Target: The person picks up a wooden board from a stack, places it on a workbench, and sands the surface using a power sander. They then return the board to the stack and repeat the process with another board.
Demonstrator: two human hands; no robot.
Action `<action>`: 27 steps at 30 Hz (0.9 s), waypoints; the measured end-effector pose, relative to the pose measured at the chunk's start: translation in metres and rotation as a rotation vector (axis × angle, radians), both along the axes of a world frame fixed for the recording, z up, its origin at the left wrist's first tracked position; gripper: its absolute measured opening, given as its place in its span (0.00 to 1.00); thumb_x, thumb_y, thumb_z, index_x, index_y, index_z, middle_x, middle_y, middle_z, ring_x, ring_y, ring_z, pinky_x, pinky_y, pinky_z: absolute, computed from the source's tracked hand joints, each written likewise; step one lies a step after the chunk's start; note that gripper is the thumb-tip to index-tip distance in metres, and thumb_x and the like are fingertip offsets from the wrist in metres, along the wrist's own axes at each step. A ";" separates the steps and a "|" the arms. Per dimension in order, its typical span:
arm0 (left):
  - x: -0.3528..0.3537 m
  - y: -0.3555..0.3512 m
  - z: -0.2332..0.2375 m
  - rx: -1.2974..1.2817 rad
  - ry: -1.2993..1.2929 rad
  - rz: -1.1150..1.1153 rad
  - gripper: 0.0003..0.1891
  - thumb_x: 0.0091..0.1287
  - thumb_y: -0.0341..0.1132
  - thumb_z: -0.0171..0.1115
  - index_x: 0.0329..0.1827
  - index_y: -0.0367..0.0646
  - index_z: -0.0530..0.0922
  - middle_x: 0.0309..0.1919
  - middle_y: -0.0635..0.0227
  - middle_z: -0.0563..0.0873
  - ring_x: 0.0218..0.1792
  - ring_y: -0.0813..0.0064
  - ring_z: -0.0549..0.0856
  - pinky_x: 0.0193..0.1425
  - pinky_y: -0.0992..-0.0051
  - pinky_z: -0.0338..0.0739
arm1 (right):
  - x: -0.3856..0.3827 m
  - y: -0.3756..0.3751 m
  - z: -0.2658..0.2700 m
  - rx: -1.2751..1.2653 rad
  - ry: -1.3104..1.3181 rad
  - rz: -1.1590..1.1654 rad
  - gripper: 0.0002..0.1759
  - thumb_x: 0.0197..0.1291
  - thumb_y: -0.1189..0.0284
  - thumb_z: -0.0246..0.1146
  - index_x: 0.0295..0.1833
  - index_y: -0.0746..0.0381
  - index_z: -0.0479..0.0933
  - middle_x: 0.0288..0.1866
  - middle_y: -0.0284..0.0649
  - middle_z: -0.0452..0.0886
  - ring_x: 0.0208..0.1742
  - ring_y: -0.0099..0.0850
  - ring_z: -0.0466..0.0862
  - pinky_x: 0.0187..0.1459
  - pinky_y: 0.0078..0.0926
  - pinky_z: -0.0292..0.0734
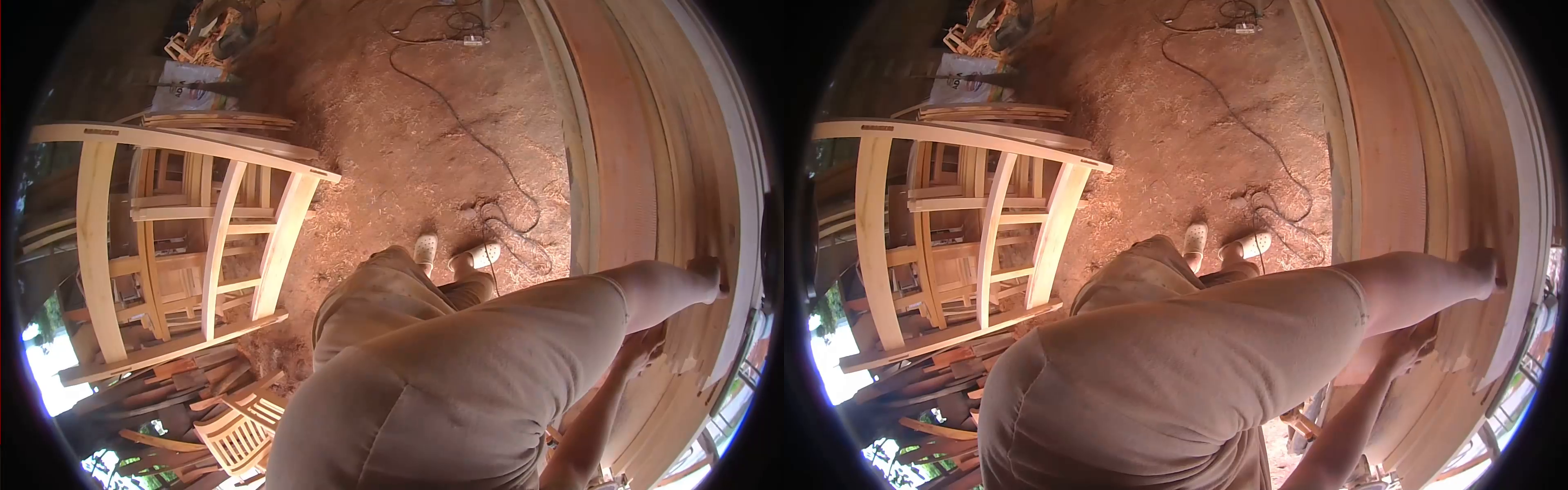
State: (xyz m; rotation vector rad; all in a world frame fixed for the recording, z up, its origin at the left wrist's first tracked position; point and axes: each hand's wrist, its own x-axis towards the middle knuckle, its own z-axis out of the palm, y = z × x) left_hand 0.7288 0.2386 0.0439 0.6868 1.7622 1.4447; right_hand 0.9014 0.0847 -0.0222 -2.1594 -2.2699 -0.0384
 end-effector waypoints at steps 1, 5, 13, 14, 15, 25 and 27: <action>0.004 0.010 -0.005 0.031 0.000 -0.011 0.13 0.64 0.47 0.73 0.48 0.55 0.90 0.46 0.65 0.92 0.49 0.60 0.88 0.52 0.63 0.82 | -0.001 -0.003 0.003 0.011 -0.040 0.001 0.53 0.67 0.26 0.46 0.88 0.46 0.50 0.88 0.44 0.54 0.79 0.59 0.65 0.74 0.64 0.62; -0.020 -0.027 0.018 -0.029 -0.013 -0.058 0.28 0.60 0.58 0.75 0.48 0.41 0.86 0.46 0.54 0.91 0.49 0.55 0.89 0.55 0.61 0.84 | -0.006 -0.006 0.009 0.009 -0.008 -0.016 0.52 0.66 0.26 0.46 0.87 0.44 0.53 0.86 0.47 0.58 0.81 0.56 0.63 0.71 0.69 0.64; -0.048 -0.097 0.054 -0.024 0.214 -0.194 0.44 0.63 0.73 0.65 0.40 0.27 0.83 0.38 0.44 0.90 0.44 0.50 0.90 0.52 0.59 0.84 | -0.019 -0.023 0.033 0.003 0.100 -0.059 0.54 0.62 0.32 0.61 0.86 0.51 0.57 0.87 0.48 0.55 0.82 0.56 0.63 0.76 0.61 0.60; -0.047 -0.102 0.056 -0.022 0.213 -0.191 0.40 0.66 0.69 0.65 0.38 0.29 0.83 0.38 0.44 0.90 0.42 0.50 0.90 0.51 0.58 0.84 | -0.018 -0.023 0.031 0.011 0.125 -0.056 0.54 0.62 0.34 0.62 0.86 0.50 0.57 0.87 0.49 0.55 0.82 0.56 0.63 0.77 0.61 0.59; -0.046 -0.105 0.055 -0.022 0.215 -0.188 0.36 0.69 0.65 0.64 0.37 0.31 0.84 0.38 0.44 0.89 0.41 0.49 0.90 0.49 0.57 0.83 | -0.019 -0.024 0.032 0.015 0.140 -0.086 0.54 0.62 0.34 0.62 0.86 0.50 0.57 0.87 0.49 0.55 0.82 0.56 0.63 0.77 0.61 0.59; -0.136 -0.298 -0.022 -0.194 1.171 -0.852 0.38 0.78 0.66 0.46 0.40 0.38 0.91 0.87 0.63 0.52 0.86 0.53 0.51 0.87 0.43 0.39 | 0.046 -0.104 0.047 0.383 1.057 -0.181 0.27 0.61 0.68 0.72 0.65 0.66 0.80 0.69 0.51 0.80 0.70 0.46 0.79 0.71 0.42 0.71; -0.189 -0.305 -0.053 -0.184 1.214 -0.656 0.42 0.76 0.69 0.46 0.49 0.31 0.90 0.87 0.62 0.52 0.86 0.52 0.50 0.86 0.43 0.39 | 0.074 -0.166 0.098 0.708 0.661 -0.220 0.30 0.60 0.69 0.71 0.66 0.70 0.76 0.65 0.53 0.81 0.67 0.48 0.79 0.70 0.43 0.71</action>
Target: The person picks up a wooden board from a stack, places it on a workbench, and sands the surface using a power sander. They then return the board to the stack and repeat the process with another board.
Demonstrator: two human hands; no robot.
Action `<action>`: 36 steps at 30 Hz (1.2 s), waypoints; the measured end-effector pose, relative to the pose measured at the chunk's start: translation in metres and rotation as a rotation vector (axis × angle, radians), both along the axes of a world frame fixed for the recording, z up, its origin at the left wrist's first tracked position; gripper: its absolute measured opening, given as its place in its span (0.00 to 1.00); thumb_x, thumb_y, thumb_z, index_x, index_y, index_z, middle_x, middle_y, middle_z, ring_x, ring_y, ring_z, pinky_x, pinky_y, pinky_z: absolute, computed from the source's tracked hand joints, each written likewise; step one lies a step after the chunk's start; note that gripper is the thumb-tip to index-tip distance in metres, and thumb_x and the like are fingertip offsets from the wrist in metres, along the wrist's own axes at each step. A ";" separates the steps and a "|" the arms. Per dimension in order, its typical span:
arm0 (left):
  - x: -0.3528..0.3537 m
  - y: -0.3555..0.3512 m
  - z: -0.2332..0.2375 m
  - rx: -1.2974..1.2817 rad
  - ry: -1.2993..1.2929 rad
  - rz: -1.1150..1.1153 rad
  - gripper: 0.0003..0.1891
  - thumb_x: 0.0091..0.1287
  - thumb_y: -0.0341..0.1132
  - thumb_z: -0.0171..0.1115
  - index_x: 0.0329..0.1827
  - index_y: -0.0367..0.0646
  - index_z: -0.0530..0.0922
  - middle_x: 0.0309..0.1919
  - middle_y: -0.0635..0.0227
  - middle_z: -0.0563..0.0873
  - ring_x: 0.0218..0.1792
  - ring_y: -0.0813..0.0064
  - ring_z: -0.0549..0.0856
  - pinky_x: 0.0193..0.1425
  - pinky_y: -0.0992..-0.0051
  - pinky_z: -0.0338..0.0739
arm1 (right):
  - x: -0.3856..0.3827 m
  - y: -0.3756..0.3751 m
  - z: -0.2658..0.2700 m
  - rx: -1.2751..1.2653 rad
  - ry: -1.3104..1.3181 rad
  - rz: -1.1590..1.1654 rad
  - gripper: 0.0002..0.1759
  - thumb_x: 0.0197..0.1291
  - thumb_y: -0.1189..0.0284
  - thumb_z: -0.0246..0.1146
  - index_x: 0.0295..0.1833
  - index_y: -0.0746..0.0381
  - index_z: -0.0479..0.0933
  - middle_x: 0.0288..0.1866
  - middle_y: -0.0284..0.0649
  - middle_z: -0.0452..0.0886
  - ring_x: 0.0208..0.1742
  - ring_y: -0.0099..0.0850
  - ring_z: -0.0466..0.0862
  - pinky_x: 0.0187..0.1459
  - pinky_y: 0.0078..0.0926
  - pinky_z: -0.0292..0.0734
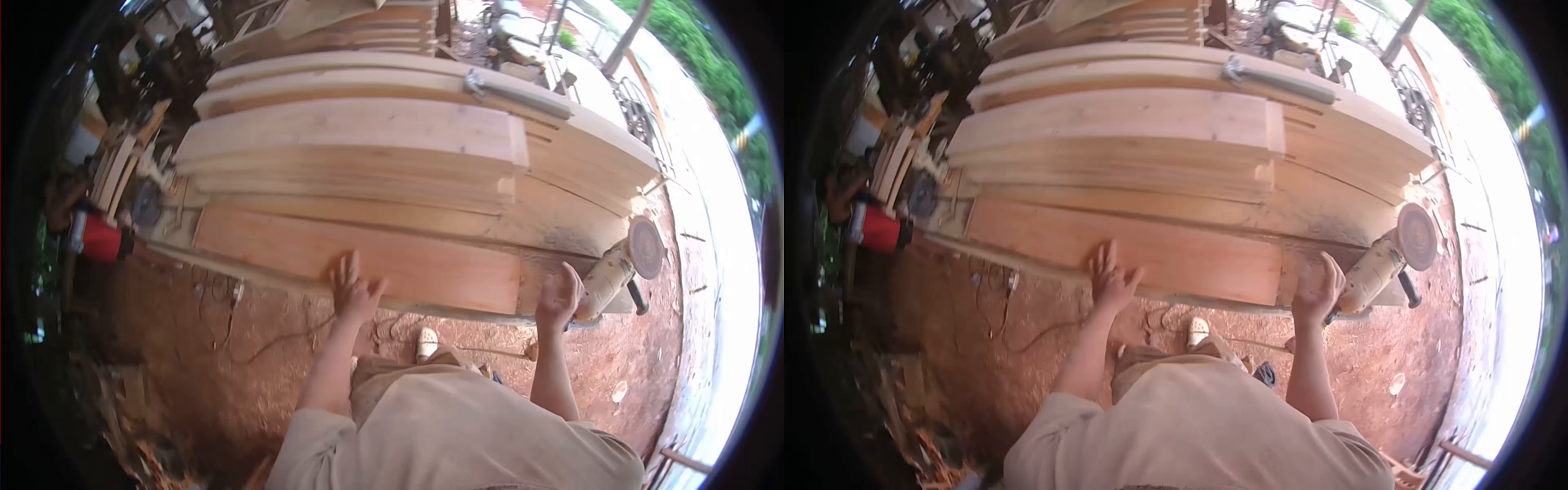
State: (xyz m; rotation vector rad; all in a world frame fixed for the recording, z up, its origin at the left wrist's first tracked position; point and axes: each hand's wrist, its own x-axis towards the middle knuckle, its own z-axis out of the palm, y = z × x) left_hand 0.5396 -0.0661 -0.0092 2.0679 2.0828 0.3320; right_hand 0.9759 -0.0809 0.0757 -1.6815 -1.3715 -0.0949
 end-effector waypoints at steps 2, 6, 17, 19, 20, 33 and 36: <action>-0.047 0.005 -0.012 0.006 0.072 0.162 0.44 0.75 0.69 0.46 0.53 0.27 0.88 0.87 0.57 0.51 0.86 0.50 0.51 0.86 0.41 0.40 | 0.030 -0.039 0.010 0.116 -0.100 -0.266 0.32 0.60 0.68 0.71 0.67 0.72 0.75 0.62 0.54 0.82 0.65 0.50 0.80 0.71 0.43 0.70; -0.069 0.029 -0.007 -0.070 0.095 0.184 0.45 0.77 0.68 0.42 0.60 0.27 0.84 0.87 0.50 0.49 0.85 0.43 0.48 0.84 0.37 0.41 | 0.093 -0.089 -0.016 -0.463 0.657 -0.472 0.28 0.60 0.65 0.71 0.61 0.70 0.75 0.46 0.48 0.81 0.48 0.42 0.84 0.53 0.47 0.79; 0.011 0.015 0.002 -0.020 0.094 -0.088 0.37 0.79 0.59 0.44 0.52 0.29 0.88 0.87 0.53 0.51 0.85 0.45 0.49 0.83 0.34 0.45 | 0.038 -0.081 -0.056 -0.388 1.152 -0.411 0.25 0.50 0.75 0.68 0.55 0.71 0.74 0.38 0.46 0.85 0.33 0.35 0.85 0.35 0.35 0.82; 0.015 0.016 -0.001 0.027 0.055 0.027 0.36 0.80 0.57 0.42 0.52 0.29 0.88 0.87 0.58 0.54 0.86 0.48 0.50 0.82 0.32 0.45 | 0.015 -0.118 -0.040 -0.483 1.066 -0.443 0.25 0.51 0.75 0.68 0.56 0.70 0.74 0.40 0.48 0.85 0.37 0.37 0.86 0.38 0.35 0.82; 0.017 0.016 -0.002 0.016 0.057 0.017 0.36 0.80 0.57 0.42 0.52 0.29 0.88 0.87 0.58 0.54 0.86 0.48 0.50 0.82 0.32 0.45 | 0.010 -0.129 -0.036 -0.553 0.949 -0.438 0.26 0.51 0.75 0.67 0.57 0.69 0.74 0.42 0.49 0.85 0.40 0.39 0.87 0.42 0.36 0.83; 0.287 0.052 0.205 0.321 -0.958 -1.091 0.26 0.75 0.38 0.64 0.64 0.20 0.76 0.68 0.37 0.79 0.68 0.46 0.81 0.72 0.62 0.74 | 0.013 -0.175 -0.081 -0.636 0.348 -0.491 0.29 0.65 0.76 0.60 0.71 0.59 0.63 0.55 0.64 0.81 0.56 0.64 0.81 0.53 0.59 0.78; 0.369 0.053 0.218 0.159 -0.993 -1.017 0.30 0.77 0.45 0.63 0.63 0.19 0.75 0.70 0.34 0.76 0.69 0.42 0.79 0.74 0.60 0.72 | 0.024 -0.179 -0.104 -0.498 0.168 -0.462 0.30 0.68 0.74 0.62 0.73 0.60 0.62 0.54 0.60 0.80 0.54 0.62 0.82 0.52 0.57 0.79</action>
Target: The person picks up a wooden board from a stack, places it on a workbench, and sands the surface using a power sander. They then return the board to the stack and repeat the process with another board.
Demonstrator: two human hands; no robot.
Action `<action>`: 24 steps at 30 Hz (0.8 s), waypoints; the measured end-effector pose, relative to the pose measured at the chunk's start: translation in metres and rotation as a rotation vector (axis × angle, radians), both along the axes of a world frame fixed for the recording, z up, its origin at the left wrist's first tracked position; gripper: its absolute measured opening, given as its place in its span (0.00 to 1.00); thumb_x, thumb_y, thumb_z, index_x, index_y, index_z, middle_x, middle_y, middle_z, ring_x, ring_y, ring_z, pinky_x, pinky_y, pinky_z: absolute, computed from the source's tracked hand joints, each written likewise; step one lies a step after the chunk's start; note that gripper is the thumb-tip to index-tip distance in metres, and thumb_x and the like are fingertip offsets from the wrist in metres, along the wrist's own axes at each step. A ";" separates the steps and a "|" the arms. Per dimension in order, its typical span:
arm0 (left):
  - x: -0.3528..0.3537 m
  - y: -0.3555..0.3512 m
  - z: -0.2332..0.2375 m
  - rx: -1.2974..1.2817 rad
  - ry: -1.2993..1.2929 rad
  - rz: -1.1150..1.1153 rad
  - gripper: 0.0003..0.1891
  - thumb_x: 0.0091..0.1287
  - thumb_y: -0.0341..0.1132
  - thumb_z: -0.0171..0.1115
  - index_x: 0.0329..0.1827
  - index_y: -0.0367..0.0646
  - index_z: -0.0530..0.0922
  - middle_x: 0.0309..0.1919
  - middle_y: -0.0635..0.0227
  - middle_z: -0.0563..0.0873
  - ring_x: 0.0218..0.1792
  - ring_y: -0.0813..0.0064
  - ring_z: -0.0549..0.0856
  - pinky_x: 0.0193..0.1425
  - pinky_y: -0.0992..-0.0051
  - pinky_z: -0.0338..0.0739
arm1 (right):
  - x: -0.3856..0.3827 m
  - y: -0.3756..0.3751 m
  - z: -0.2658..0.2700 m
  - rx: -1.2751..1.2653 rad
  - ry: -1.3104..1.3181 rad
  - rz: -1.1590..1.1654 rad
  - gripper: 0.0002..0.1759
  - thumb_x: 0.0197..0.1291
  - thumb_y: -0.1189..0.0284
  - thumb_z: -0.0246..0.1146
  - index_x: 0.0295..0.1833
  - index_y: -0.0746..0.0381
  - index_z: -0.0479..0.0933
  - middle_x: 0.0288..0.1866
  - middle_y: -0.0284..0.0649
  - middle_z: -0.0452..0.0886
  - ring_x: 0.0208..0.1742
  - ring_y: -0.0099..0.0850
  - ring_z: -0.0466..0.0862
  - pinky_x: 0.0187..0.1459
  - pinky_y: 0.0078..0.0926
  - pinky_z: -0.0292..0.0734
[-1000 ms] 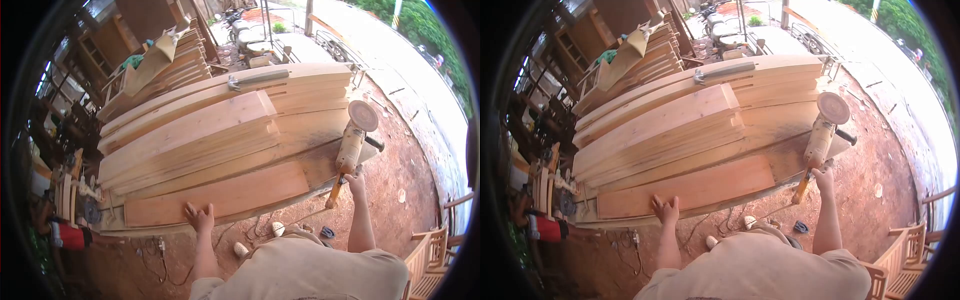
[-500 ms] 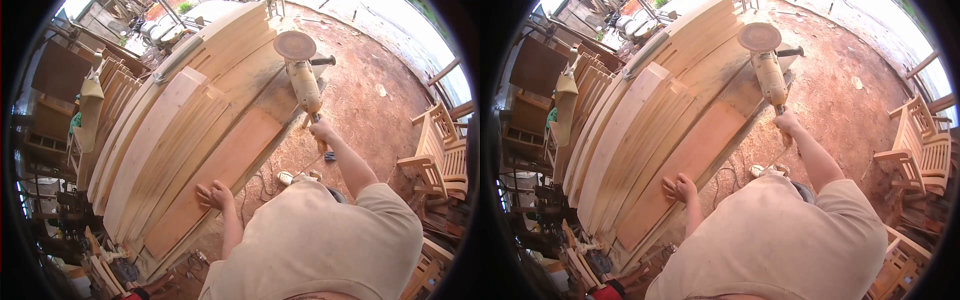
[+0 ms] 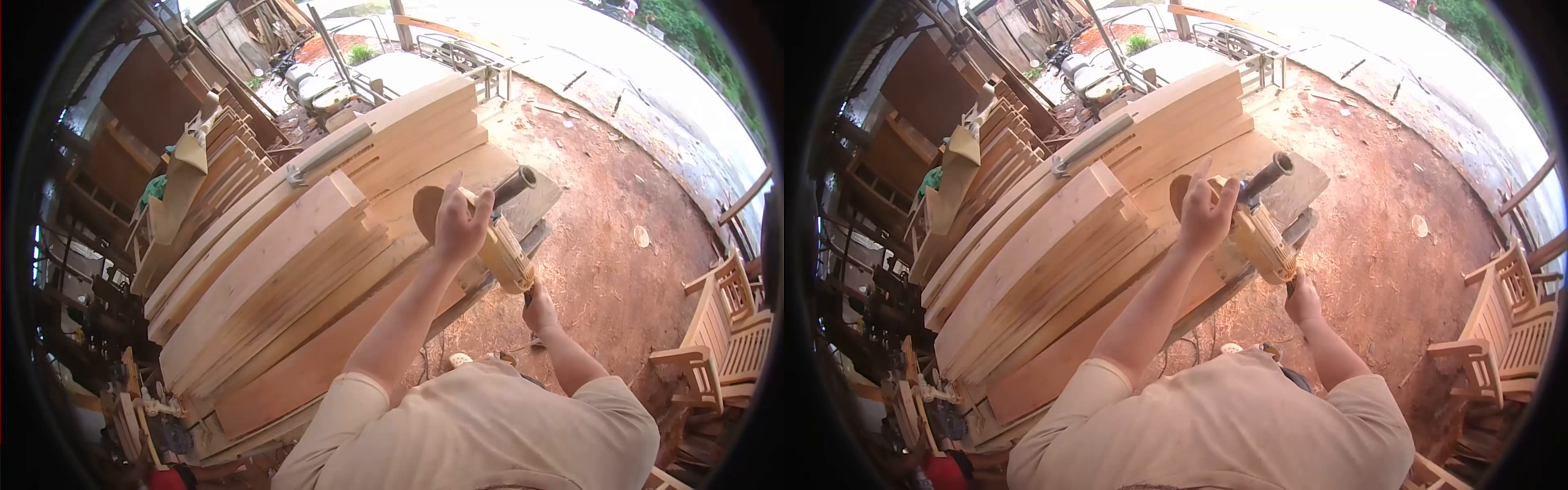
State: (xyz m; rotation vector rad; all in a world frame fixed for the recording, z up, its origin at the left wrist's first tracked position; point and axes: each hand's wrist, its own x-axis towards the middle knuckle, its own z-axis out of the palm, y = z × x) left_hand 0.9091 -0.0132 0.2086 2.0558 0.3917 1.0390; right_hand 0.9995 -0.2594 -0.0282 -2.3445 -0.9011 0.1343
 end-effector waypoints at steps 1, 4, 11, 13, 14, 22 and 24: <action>0.029 0.003 -0.006 0.010 0.023 0.089 0.32 0.76 0.48 0.62 0.61 0.19 0.76 0.70 0.33 0.75 0.68 0.42 0.80 0.74 0.59 0.72 | 0.003 -0.001 -0.001 0.009 -0.011 0.005 0.30 0.68 0.74 0.62 0.73 0.60 0.62 0.54 0.60 0.80 0.54 0.62 0.82 0.52 0.57 0.79; 0.077 0.023 -0.022 0.033 0.072 0.214 0.35 0.75 0.55 0.62 0.57 0.20 0.80 0.64 0.34 0.80 0.61 0.48 0.84 0.66 0.62 0.76 | 0.014 -0.004 -0.003 0.017 -0.226 0.084 0.33 0.68 0.70 0.65 0.75 0.59 0.62 0.50 0.53 0.80 0.49 0.55 0.83 0.50 0.51 0.81; -0.001 0.010 0.005 -0.270 0.478 -0.229 0.19 0.66 0.43 0.76 0.31 0.31 0.85 0.21 0.67 0.85 0.20 0.77 0.80 0.25 0.74 0.75 | 0.052 -0.002 0.050 -0.262 0.215 0.250 0.42 0.53 0.72 0.74 0.74 0.51 0.66 0.53 0.50 0.85 0.58 0.55 0.83 0.56 0.48 0.81; -0.045 -0.022 0.006 -0.276 0.462 -0.224 0.19 0.64 0.41 0.77 0.31 0.29 0.84 0.23 0.65 0.86 0.26 0.78 0.83 0.33 0.74 0.78 | 0.037 -0.004 0.060 -0.329 0.332 0.292 0.44 0.43 0.76 0.77 0.71 0.53 0.71 0.52 0.47 0.88 0.59 0.49 0.85 0.59 0.43 0.81; -0.069 -0.032 -0.003 -0.301 0.396 -0.229 0.18 0.63 0.39 0.76 0.34 0.28 0.84 0.28 0.62 0.87 0.32 0.77 0.84 0.39 0.74 0.79 | 0.038 -0.009 0.039 -0.231 0.440 0.308 0.43 0.40 0.77 0.79 0.67 0.55 0.73 0.50 0.44 0.88 0.55 0.43 0.86 0.57 0.40 0.81; -0.271 -0.013 -0.025 -0.514 0.984 -0.111 0.18 0.56 0.33 0.72 0.45 0.29 0.82 0.45 0.55 0.89 0.48 0.71 0.88 0.55 0.71 0.81 | -0.026 -0.037 0.079 -0.314 0.741 0.516 0.21 0.42 0.80 0.77 0.45 0.62 0.82 0.41 0.33 0.85 0.43 0.25 0.82 0.49 0.29 0.79; -0.297 0.006 -0.082 -1.023 0.846 -0.150 0.19 0.56 0.38 0.74 0.42 0.31 0.82 0.40 0.57 0.90 0.39 0.67 0.90 0.48 0.68 0.83 | -0.051 -0.043 0.091 -0.293 0.735 0.503 0.23 0.42 0.78 0.78 0.48 0.62 0.82 0.40 0.33 0.84 0.43 0.27 0.82 0.49 0.30 0.79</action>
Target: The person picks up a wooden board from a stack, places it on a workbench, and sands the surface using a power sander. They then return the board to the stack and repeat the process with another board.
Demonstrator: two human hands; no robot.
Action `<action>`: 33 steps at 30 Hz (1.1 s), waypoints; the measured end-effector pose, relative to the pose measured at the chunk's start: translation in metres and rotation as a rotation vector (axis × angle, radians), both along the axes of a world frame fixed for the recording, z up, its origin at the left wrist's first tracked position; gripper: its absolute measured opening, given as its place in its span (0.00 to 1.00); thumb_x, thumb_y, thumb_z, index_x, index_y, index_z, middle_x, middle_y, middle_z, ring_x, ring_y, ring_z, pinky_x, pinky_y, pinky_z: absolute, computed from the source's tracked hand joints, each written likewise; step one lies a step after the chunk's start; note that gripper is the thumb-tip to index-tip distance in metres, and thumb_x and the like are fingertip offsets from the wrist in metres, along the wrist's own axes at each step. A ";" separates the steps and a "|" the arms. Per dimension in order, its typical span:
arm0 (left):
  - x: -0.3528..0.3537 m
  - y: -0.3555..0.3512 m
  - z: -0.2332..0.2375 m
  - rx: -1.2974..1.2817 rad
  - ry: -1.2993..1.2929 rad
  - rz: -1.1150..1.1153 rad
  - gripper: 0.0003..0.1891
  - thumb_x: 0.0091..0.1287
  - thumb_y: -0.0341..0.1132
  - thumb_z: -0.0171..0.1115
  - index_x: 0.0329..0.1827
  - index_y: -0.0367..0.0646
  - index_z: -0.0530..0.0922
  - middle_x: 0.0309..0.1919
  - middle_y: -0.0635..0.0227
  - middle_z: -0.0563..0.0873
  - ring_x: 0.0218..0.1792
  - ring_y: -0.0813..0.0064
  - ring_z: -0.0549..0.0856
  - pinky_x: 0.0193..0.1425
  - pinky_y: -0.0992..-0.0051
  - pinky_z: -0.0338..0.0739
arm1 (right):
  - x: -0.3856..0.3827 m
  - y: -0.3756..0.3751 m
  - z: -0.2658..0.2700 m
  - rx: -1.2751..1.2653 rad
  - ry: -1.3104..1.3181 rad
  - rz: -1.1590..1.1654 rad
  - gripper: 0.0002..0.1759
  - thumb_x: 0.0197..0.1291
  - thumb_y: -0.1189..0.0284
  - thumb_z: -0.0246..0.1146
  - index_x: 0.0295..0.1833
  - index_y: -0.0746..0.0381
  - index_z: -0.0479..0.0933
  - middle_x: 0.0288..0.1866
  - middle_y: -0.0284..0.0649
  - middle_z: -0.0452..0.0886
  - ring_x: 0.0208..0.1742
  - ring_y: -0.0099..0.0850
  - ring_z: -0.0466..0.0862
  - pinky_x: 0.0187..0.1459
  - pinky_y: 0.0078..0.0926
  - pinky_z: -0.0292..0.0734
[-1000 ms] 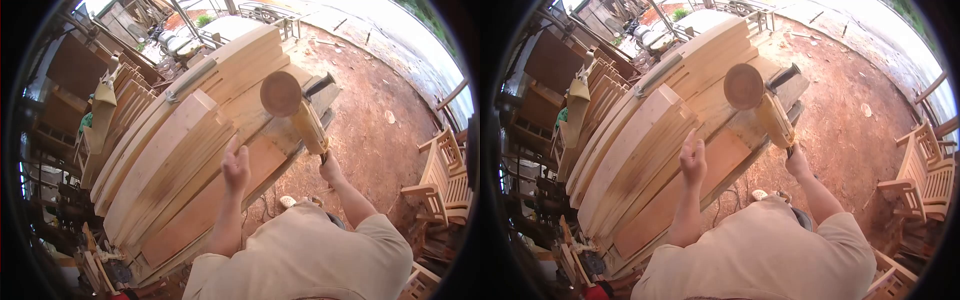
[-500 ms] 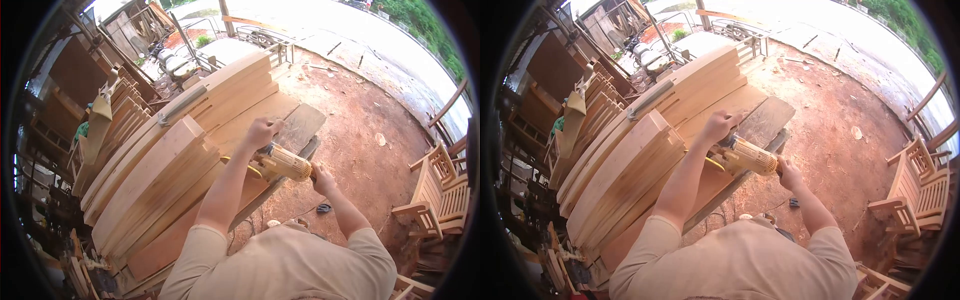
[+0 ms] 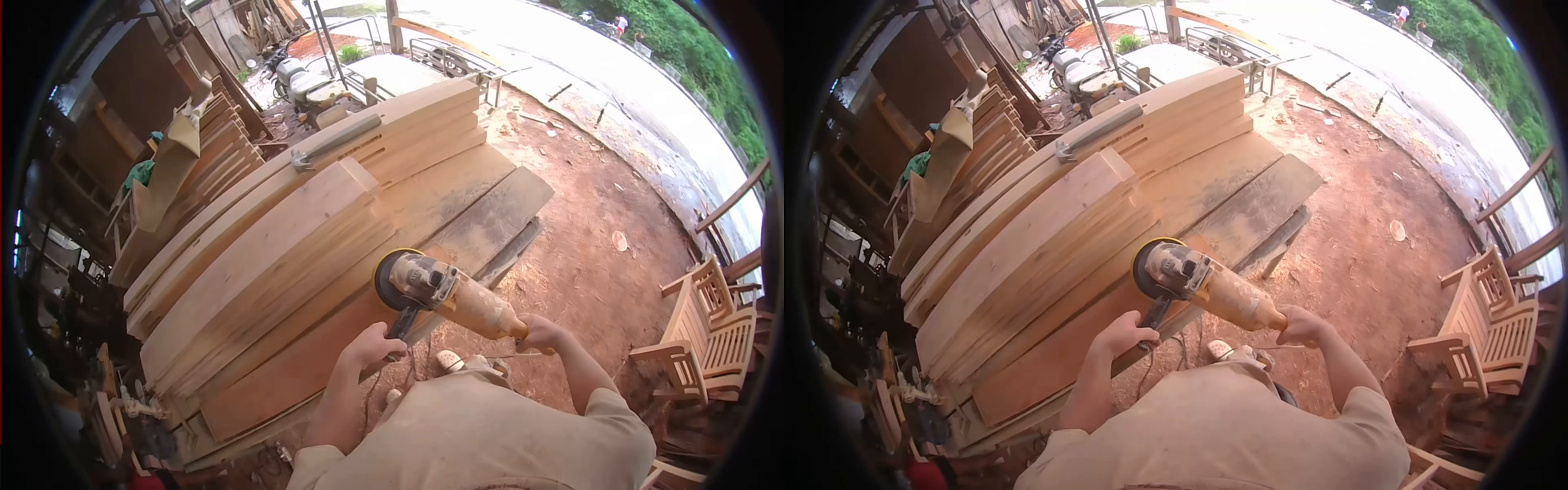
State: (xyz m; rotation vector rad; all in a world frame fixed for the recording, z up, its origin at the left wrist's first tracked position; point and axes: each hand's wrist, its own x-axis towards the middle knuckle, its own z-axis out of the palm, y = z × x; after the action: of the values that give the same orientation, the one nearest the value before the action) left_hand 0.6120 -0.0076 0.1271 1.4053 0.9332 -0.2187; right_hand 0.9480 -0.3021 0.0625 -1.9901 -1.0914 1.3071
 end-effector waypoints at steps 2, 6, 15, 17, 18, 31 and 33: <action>0.011 0.021 -0.017 0.067 0.050 -0.176 0.22 0.57 0.41 0.73 0.45 0.30 0.80 0.43 0.52 0.90 0.45 0.63 0.90 0.53 0.65 0.84 | -0.025 -0.002 0.007 0.023 0.002 -0.028 0.25 0.42 0.76 0.78 0.51 0.62 0.82 0.39 0.32 0.84 0.43 0.28 0.82 0.49 0.30 0.78; 0.036 0.035 -0.015 0.572 0.112 -0.340 0.23 0.59 0.42 0.70 0.49 0.30 0.81 0.46 0.45 0.90 0.51 0.50 0.90 0.59 0.57 0.83 | -0.078 0.002 0.059 -0.100 0.117 -0.110 0.21 0.45 0.76 0.76 0.48 0.62 0.81 0.36 0.32 0.82 0.43 0.28 0.83 0.48 0.31 0.79; -0.105 -0.003 0.012 0.565 0.052 -0.023 0.18 0.54 0.36 0.68 0.42 0.30 0.85 0.37 0.38 0.88 0.47 0.43 0.89 0.53 0.54 0.82 | -0.220 -0.001 0.124 -0.190 -0.215 -0.058 0.26 0.46 0.69 0.76 0.54 0.63 0.82 0.45 0.51 0.88 0.48 0.46 0.88 0.51 0.40 0.80; -0.150 -0.005 0.002 0.571 0.150 0.021 0.17 0.53 0.36 0.68 0.40 0.30 0.85 0.35 0.39 0.88 0.45 0.42 0.89 0.51 0.54 0.81 | -0.237 0.014 0.115 -0.196 -0.105 -0.047 0.24 0.48 0.68 0.76 0.51 0.66 0.80 0.42 0.48 0.87 0.44 0.42 0.87 0.49 0.39 0.80; -0.160 0.002 0.003 0.625 0.193 0.050 0.16 0.53 0.36 0.67 0.39 0.30 0.85 0.33 0.39 0.87 0.43 0.41 0.89 0.49 0.54 0.81 | -0.246 0.025 0.114 -0.193 -0.098 -0.036 0.24 0.48 0.68 0.76 0.51 0.66 0.80 0.42 0.48 0.87 0.44 0.42 0.87 0.49 0.39 0.80; -0.290 0.011 -0.028 1.027 0.653 0.519 0.17 0.51 0.35 0.78 0.37 0.29 0.85 0.35 0.41 0.89 0.41 0.39 0.89 0.46 0.50 0.79 | -0.271 0.129 0.082 -0.179 0.571 0.551 0.30 0.76 0.53 0.57 0.74 0.61 0.68 0.50 0.43 0.80 0.44 0.34 0.82 0.47 0.40 0.80; -0.300 0.018 -0.040 0.966 0.576 0.542 0.16 0.51 0.36 0.78 0.35 0.31 0.86 0.33 0.43 0.89 0.39 0.41 0.89 0.44 0.51 0.80 | -0.270 0.134 0.067 -0.185 0.566 0.630 0.31 0.78 0.53 0.54 0.77 0.58 0.65 0.53 0.43 0.78 0.44 0.35 0.82 0.46 0.39 0.80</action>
State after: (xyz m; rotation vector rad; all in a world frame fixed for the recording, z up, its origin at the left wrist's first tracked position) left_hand 0.3121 0.0100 0.0870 1.9106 2.0306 0.3069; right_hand 0.6776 -0.1684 0.1296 -1.2599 -1.3803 2.1876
